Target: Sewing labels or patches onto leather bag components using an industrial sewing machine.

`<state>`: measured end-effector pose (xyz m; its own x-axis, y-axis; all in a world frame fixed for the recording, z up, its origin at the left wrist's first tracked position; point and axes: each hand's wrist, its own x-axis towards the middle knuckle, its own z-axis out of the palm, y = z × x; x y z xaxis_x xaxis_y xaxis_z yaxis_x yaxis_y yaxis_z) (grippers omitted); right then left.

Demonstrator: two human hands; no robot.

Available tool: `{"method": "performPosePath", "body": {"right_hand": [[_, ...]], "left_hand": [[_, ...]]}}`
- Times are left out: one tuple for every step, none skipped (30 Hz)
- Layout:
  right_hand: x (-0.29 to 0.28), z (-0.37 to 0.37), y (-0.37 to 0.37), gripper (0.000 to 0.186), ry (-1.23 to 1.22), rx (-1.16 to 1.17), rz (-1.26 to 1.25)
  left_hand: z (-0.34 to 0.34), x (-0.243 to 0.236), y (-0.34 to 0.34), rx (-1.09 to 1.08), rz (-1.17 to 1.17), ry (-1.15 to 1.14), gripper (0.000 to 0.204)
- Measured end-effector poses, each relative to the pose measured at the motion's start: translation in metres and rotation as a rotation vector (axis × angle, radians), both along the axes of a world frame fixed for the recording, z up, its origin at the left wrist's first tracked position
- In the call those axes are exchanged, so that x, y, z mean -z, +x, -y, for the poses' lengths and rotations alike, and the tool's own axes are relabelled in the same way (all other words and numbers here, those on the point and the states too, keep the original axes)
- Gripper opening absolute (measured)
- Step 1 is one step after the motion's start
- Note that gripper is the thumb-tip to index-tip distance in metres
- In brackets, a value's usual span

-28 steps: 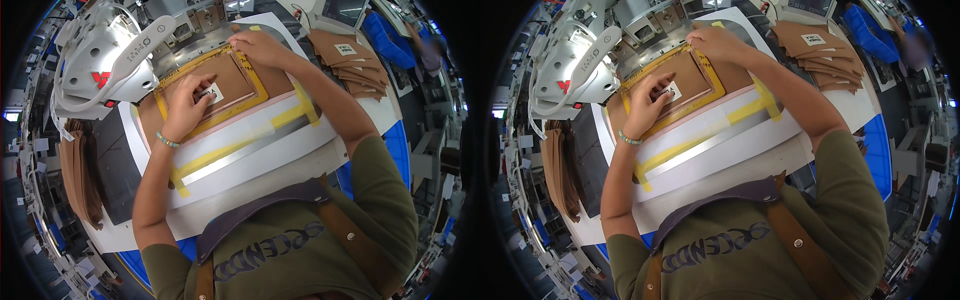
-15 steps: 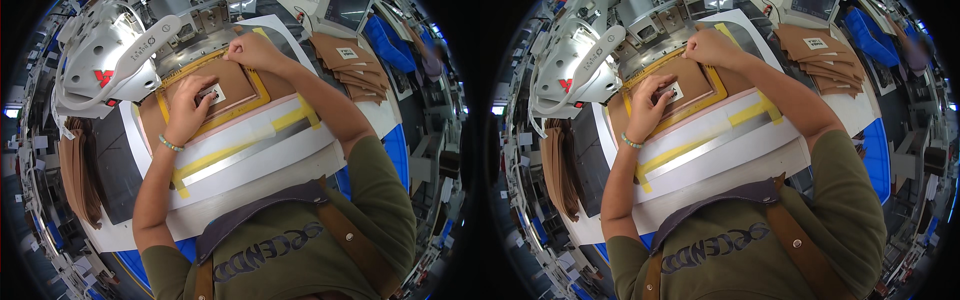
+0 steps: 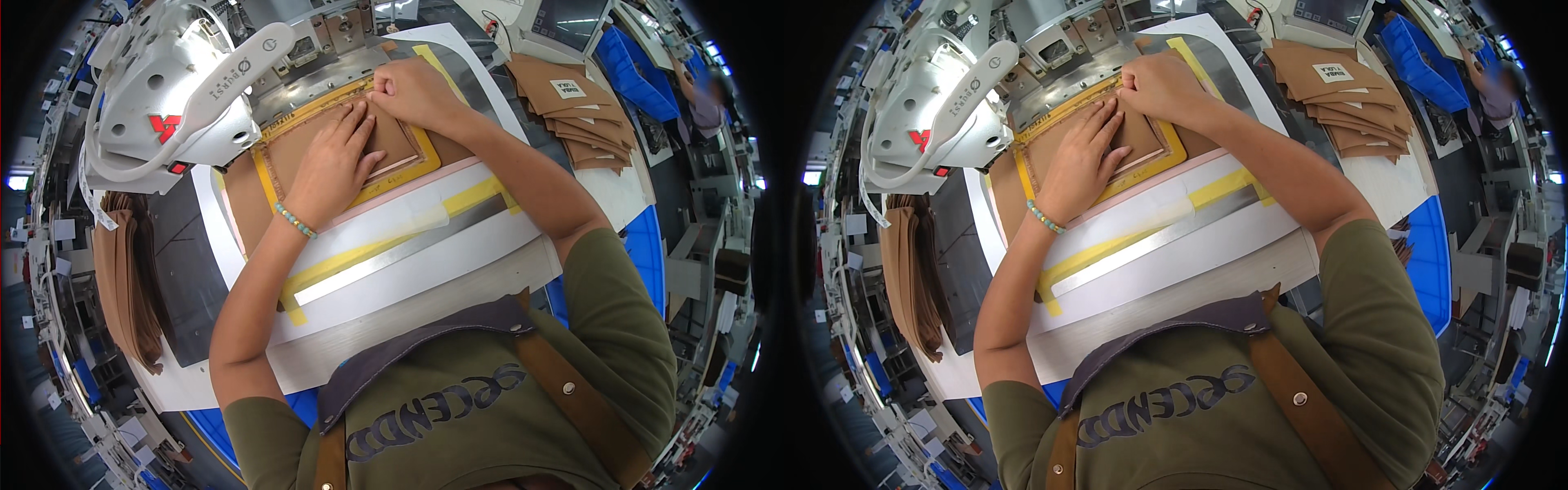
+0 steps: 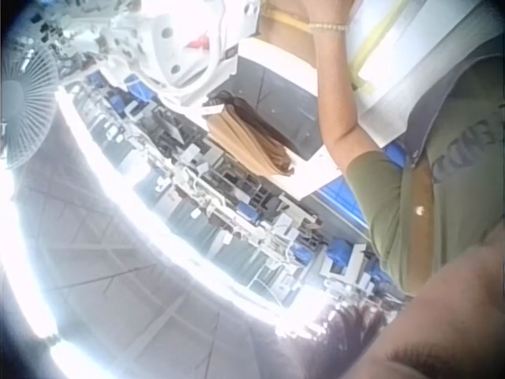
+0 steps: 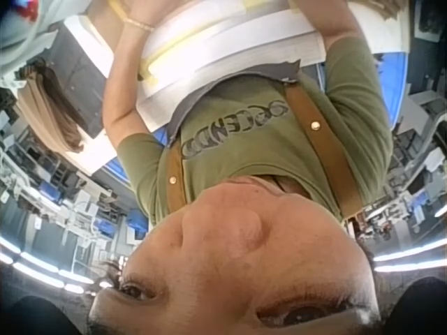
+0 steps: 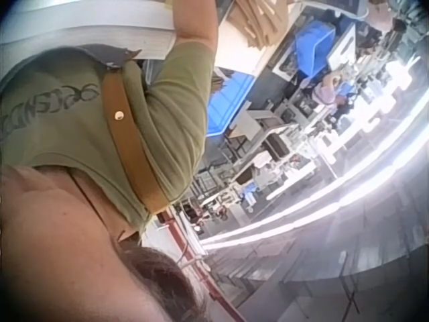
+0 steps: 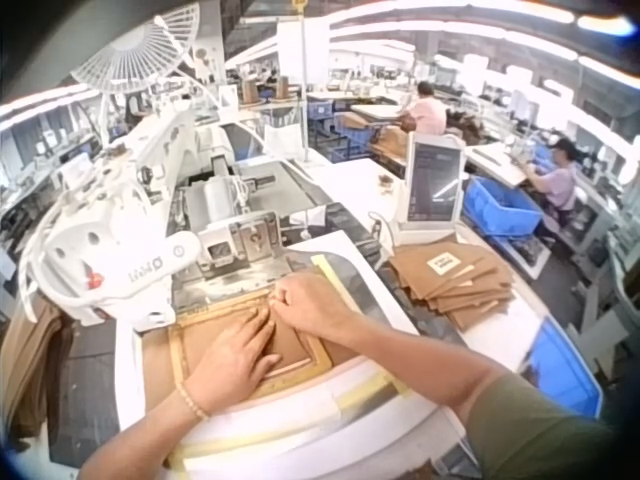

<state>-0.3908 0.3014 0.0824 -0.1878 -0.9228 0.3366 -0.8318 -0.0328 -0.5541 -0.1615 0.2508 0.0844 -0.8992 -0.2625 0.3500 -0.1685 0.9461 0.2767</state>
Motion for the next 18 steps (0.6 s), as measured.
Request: {"method": "performPosePath", "body": {"right_hand": [[-0.002, -0.001, -0.001, 0.017, 0.001, -0.008, 0.004], [-0.003, -0.002, -0.003, 0.016, -0.027, -0.037, 0.011], [-0.006, -0.003, -0.006, 0.016, 0.003, -0.015, 0.005], [-0.01, -0.004, -0.011, 0.014, -0.019, -0.047, -0.013], [-0.014, -0.006, -0.015, 0.014, -0.041, -0.081, -0.031], [-0.017, -0.01, -0.02, 0.014, -0.039, -0.086, -0.035], [-0.019, -0.014, -0.025, 0.015, -0.035, -0.161, -0.175], [-0.02, -0.019, -0.027, 0.016, -0.059, -0.245, -0.306], [-0.019, -0.023, -0.027, 0.016, -0.028, -0.238, -0.314], [-0.017, -0.029, -0.025, 0.019, -0.087, -0.299, -0.455], [-0.014, -0.034, -0.022, 0.023, -0.148, -0.358, -0.596], [-0.011, -0.039, -0.019, 0.023, -0.146, -0.358, -0.598], [-0.009, -0.043, -0.015, 0.026, -0.141, -0.335, -0.645], [-0.007, -0.046, -0.012, 0.029, -0.149, -0.317, -0.691], [-0.006, -0.048, -0.009, 0.029, -0.136, -0.315, -0.693], [-0.006, -0.05, -0.007, 0.032, -0.128, -0.305, -0.708], [-0.006, -0.051, -0.006, 0.034, -0.164, -0.298, -0.719], [-0.007, -0.051, -0.005, 0.034, -0.12, -0.294, -0.722]], "left_hand": [[0.0, 0.0, 0.0, 0.013, 0.0, -0.006, 0.053], [0.001, 0.0, 0.001, 0.003, 0.014, -0.014, 0.055], [0.001, 0.0, 0.001, -0.013, 0.012, -0.02, 0.057], [0.001, 0.0, 0.002, -0.008, 0.025, -0.021, 0.057], [0.002, 0.0, 0.002, -0.003, 0.029, 0.005, 0.058], [0.002, 0.0, 0.003, -0.008, 0.015, 0.038, 0.058], [0.002, 0.0, 0.003, -0.009, 0.029, 0.036, 0.058], [0.002, 0.0, 0.003, -0.004, 0.036, 0.043, 0.058], [0.002, 0.0, 0.003, 0.001, 0.022, 0.049, 0.058], [0.003, 0.0, 0.002, 0.002, 0.041, 0.051, 0.058], [0.003, 0.001, 0.002, 0.008, 0.034, 0.036, 0.058], [0.004, 0.001, 0.001, 0.007, 0.018, 0.025, 0.058], [0.004, 0.001, 0.001, 0.013, 0.025, 0.023, 0.058], [0.003, 0.002, 0.002, 0.012, 0.027, 0.024, 0.059], [0.003, 0.002, 0.002, 0.007, 0.015, 0.027, 0.061], [0.003, 0.003, 0.002, 0.009, 0.028, 0.025, 0.061], [0.003, 0.003, 0.002, 0.009, 0.03, 0.044, 0.06], [0.003, 0.003, 0.002, 0.008, 0.009, 0.06, 0.06]]}}
